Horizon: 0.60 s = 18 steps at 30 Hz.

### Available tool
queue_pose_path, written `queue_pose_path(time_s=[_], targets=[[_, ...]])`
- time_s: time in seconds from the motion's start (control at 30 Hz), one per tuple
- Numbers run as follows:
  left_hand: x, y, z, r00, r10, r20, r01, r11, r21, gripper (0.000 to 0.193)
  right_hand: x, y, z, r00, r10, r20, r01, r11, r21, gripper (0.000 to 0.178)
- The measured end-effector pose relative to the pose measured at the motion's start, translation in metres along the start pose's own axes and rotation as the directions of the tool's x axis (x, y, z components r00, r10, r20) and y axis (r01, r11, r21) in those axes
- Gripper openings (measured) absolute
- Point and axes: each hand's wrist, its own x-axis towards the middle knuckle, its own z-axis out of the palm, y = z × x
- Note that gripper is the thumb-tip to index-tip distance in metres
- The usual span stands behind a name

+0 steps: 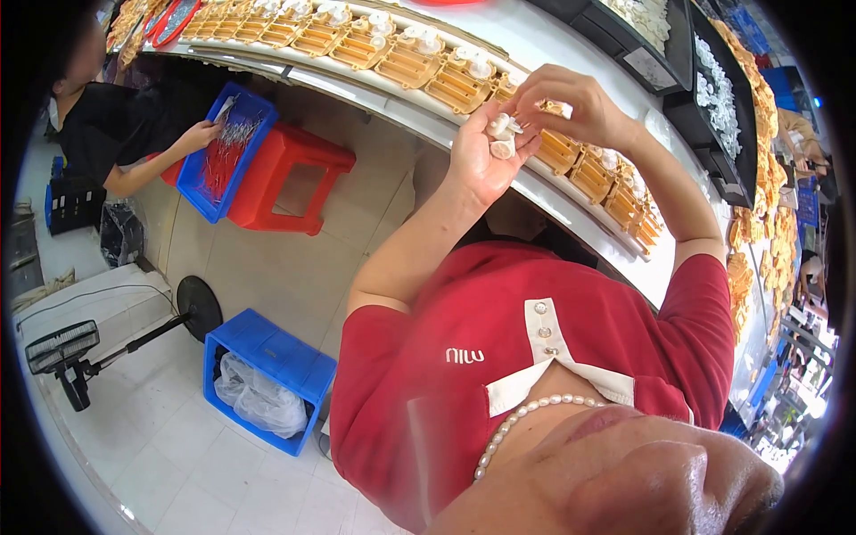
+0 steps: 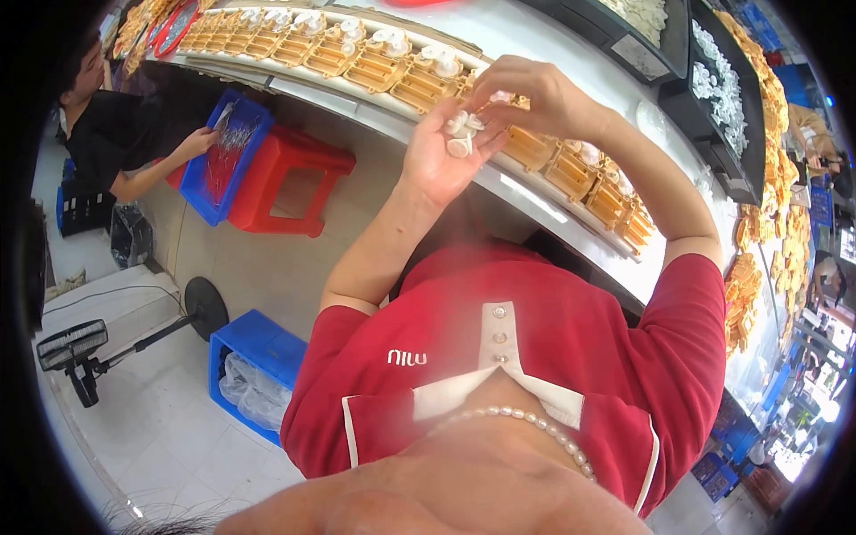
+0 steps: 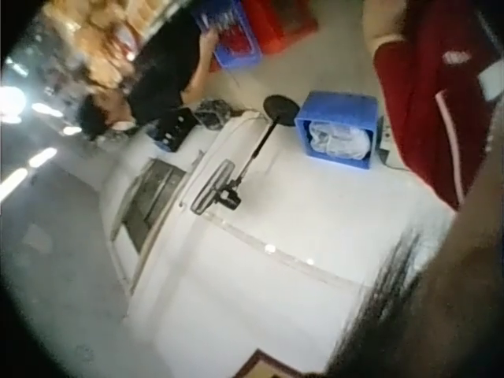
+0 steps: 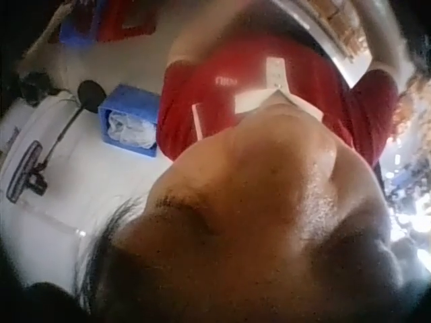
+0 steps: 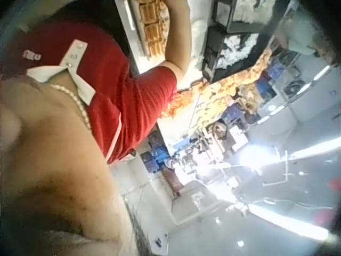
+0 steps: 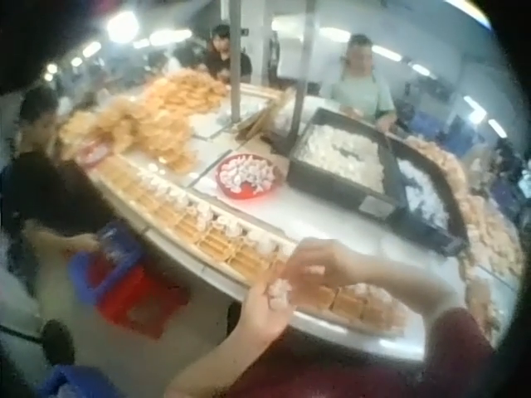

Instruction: The person assembles small white plastic parts into larger gold-colored plastic components by hand, placing them together on a production tray.

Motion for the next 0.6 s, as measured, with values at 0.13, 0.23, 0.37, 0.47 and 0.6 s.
queue_pose_path(time_s=[0.13, 0.23, 0.37, 0.47, 0.6], targets=[[0.006, -0.013, 0.007, 0.999, -0.006, 0.033, 0.006, 1.0, 0.001, 0.035, -0.024, -0.004, 0.007, 0.999, 0.015, -0.05, -0.015, 1.0, 0.008, 0.014], [0.01, -0.024, 0.012, 0.999, -0.035, -0.006, 0.035, 0.999, 0.023, 0.032, -0.04, -0.003, 0.005, 0.991, 0.121, -0.058, -0.122, 0.992, -0.014, 0.015], [0.012, -0.036, 0.009, 0.992, -0.105, 0.076, 0.102, 0.994, 0.044, 0.029, -0.059, -0.005, -0.003, 0.972, 0.217, -0.086, -0.226, 0.968, -0.11, 0.02], [0.015, -0.045, 0.011, 0.993, -0.116, 0.032, 0.112, 0.988, 0.102, 0.027, -0.071, -0.003, -0.01, 0.959, 0.272, -0.074, -0.277, 0.959, -0.062, 0.024], [0.017, -0.056, 0.01, 0.993, -0.113, -0.028, 0.116, 0.981, 0.157, 0.026, -0.082, -0.001, -0.005, 0.94, 0.291, -0.179, -0.312, 0.944, -0.108, 0.021]])
